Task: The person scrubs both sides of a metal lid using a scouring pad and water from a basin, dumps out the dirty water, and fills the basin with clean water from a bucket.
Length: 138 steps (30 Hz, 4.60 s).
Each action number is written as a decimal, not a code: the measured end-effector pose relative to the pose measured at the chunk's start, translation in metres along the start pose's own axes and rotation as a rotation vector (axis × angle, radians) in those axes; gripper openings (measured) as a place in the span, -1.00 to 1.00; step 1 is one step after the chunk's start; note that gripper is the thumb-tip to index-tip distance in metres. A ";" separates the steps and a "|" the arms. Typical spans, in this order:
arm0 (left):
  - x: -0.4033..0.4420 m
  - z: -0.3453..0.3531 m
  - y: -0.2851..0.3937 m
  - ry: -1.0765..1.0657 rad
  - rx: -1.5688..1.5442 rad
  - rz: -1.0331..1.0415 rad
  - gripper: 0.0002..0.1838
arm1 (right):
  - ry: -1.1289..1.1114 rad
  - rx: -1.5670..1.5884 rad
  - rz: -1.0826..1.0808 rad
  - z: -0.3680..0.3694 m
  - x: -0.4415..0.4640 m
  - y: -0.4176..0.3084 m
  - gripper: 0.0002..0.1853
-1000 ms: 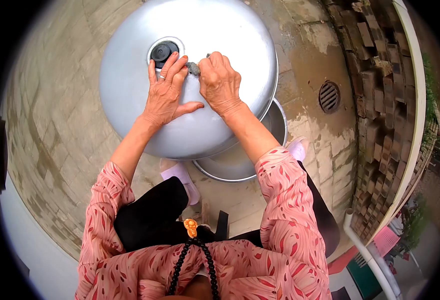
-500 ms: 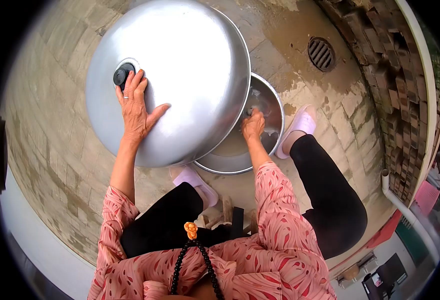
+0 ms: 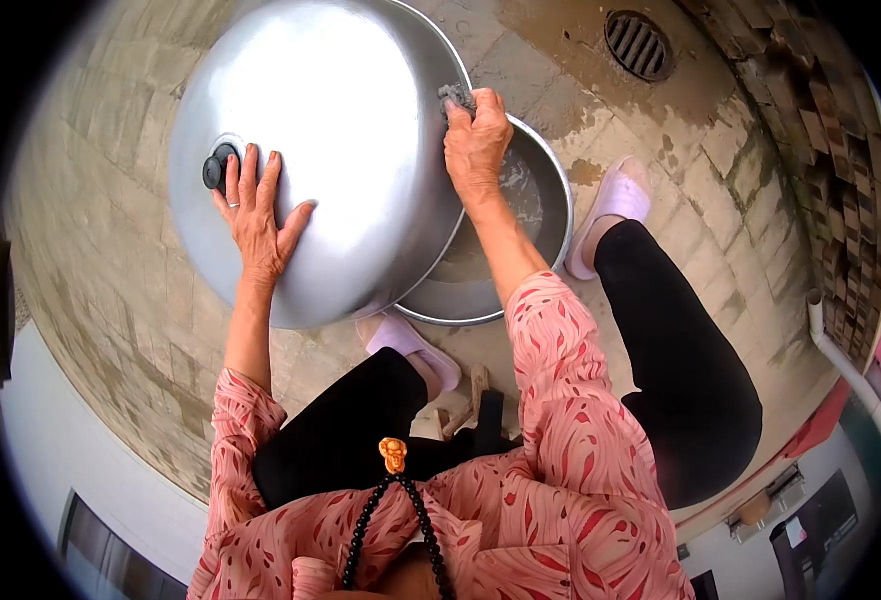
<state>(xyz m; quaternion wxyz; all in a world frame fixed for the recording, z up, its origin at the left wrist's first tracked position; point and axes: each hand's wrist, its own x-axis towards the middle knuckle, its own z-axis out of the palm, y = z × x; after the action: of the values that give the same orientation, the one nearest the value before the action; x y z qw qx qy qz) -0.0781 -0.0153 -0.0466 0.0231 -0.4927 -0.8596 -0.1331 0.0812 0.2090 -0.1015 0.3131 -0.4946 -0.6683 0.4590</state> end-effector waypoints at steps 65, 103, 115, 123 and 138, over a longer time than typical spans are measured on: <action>0.013 -0.040 0.044 -0.536 0.124 -0.026 0.37 | 0.102 0.217 0.160 -0.008 -0.082 0.017 -0.78; 0.019 -0.040 0.051 -0.564 0.231 -0.033 0.37 | 0.104 -0.048 0.078 0.003 -0.033 0.017 -0.84; 0.020 -0.039 0.049 -0.567 0.181 -0.086 0.43 | 0.039 0.159 -0.135 -0.001 -0.053 -0.012 -0.78; 0.020 -0.042 0.052 -0.575 0.202 -0.085 0.41 | 0.029 0.165 -0.380 0.012 0.005 -0.015 -0.80; 0.019 -0.041 0.051 -0.573 0.207 -0.072 0.35 | 0.059 0.096 -0.446 0.020 0.001 -0.006 -0.71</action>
<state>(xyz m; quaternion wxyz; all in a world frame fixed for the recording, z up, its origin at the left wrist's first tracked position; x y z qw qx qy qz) -0.0479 0.0148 0.0066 -0.1749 -0.4743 -0.8572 0.0987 0.0611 0.2032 -0.1041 0.4495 -0.3326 -0.7289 0.3950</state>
